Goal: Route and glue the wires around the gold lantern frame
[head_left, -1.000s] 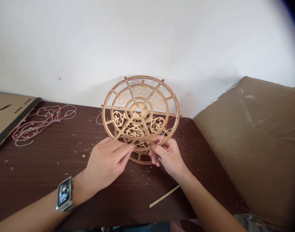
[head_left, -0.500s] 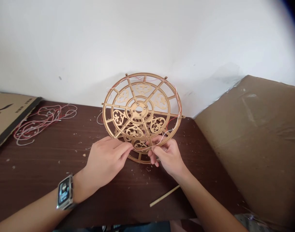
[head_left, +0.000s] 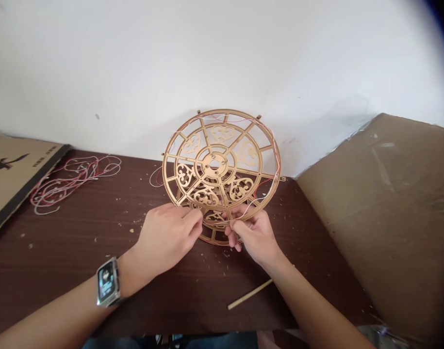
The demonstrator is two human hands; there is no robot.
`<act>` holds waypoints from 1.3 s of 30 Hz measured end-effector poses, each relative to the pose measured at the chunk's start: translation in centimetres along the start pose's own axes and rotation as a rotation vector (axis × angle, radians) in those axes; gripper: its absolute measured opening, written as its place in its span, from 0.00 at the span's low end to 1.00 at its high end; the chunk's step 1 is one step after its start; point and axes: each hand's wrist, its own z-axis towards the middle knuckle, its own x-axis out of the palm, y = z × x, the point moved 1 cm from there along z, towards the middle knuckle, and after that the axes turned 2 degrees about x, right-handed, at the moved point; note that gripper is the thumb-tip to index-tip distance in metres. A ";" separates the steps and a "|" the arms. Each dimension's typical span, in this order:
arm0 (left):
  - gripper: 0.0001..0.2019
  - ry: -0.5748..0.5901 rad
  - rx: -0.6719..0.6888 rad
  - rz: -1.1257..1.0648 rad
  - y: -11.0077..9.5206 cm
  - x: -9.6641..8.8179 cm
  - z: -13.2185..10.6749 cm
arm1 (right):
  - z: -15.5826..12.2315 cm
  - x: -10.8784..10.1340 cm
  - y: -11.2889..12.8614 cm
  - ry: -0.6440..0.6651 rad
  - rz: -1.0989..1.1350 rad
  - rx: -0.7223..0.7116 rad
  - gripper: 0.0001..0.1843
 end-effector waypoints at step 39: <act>0.07 0.191 -0.043 0.040 0.3 0.0 0.9 | 0.3 -0.3 -1.7 0.029 0.002 -0.031 0.22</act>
